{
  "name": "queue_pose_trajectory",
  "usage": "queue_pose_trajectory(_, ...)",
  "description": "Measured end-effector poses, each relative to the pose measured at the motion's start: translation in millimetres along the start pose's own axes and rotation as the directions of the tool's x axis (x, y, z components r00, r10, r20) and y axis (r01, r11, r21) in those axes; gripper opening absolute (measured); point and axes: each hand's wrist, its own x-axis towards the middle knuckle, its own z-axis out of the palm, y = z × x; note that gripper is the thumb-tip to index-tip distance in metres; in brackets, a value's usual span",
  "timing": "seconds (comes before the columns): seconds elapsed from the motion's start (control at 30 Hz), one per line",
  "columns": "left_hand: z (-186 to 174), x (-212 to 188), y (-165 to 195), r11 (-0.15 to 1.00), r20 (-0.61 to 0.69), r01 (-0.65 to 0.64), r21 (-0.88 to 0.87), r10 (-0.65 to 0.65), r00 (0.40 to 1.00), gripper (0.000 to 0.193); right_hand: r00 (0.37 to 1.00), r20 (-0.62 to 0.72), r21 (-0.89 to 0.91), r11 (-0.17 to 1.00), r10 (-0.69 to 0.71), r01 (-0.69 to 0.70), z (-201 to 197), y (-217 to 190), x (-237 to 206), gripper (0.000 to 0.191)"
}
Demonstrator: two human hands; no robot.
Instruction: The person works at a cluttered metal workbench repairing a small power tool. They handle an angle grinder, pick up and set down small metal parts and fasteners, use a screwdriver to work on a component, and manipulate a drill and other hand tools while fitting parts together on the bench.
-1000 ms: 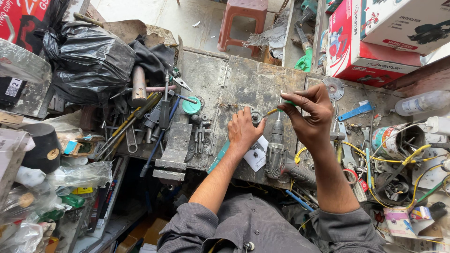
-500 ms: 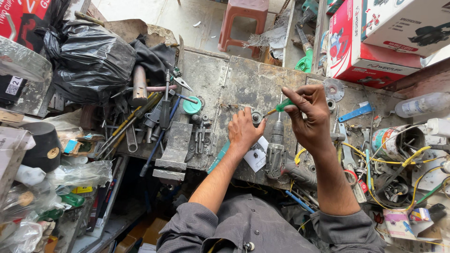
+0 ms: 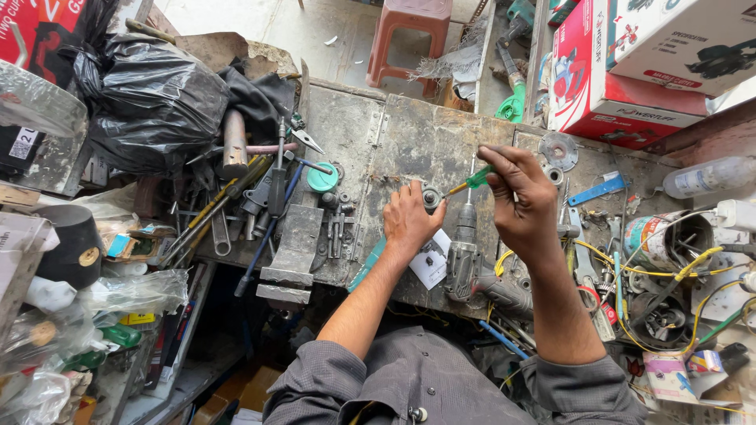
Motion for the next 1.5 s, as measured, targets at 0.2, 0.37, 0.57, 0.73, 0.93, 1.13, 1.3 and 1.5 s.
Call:
queue_pose_trajectory(0.2,-1.2,0.8,-0.1,1.000,-0.018,-0.006,-0.002,0.006,1.000,0.058,0.997,-0.004,-0.071,0.995,-0.073,0.072,-0.2,3.0,1.5,0.037)
queue_pose_trajectory(0.37,-2.1,-0.4,1.6,1.000,-0.025,-0.006,-0.008,0.006,1.000,0.057,0.998,0.058,0.122,0.992,-0.034,0.027,1.0,3.0,-1.7,0.030)
queue_pose_trajectory(0.57,-2.0,-0.5,1.4,1.000,-0.029,-0.003,-0.011,0.003,1.000,0.058,0.997,-0.025,-0.107,0.992,-0.076,0.073,4.2,12.0,-0.9,0.033)
queue_pose_trajectory(0.73,-0.2,0.1,1.2,1.000,-0.018,0.005,-0.007,-0.005,1.000,0.057,0.994,0.031,-0.038,0.994,-0.102,0.103,4.3,19.0,-6.4,0.041)
queue_pose_trajectory(0.93,1.2,0.3,0.2,1.000,-0.009,0.007,0.000,-0.007,1.000,0.058,0.986,0.086,-0.066,0.987,-0.142,0.148,15.5,34.6,-11.5,0.060)
queue_pose_trajectory(1.13,1.1,1.4,0.2,1.000,0.000,0.009,0.006,-0.009,1.000,0.058,0.984,0.033,-0.202,0.963,-0.173,0.176,14.0,37.3,-19.6,0.062)
queue_pose_trajectory(1.3,1.9,0.1,0.2,1.000,-0.016,0.009,0.003,-0.009,1.000,0.058,0.981,0.036,-0.277,0.941,-0.193,0.195,13.3,31.4,-23.6,0.059)
queue_pose_trajectory(1.5,3.6,0.2,-0.1,1.000,-0.029,0.003,0.014,-0.002,1.000,0.057,0.979,0.056,-0.300,0.932,-0.194,0.202,13.2,29.2,-26.9,0.057)
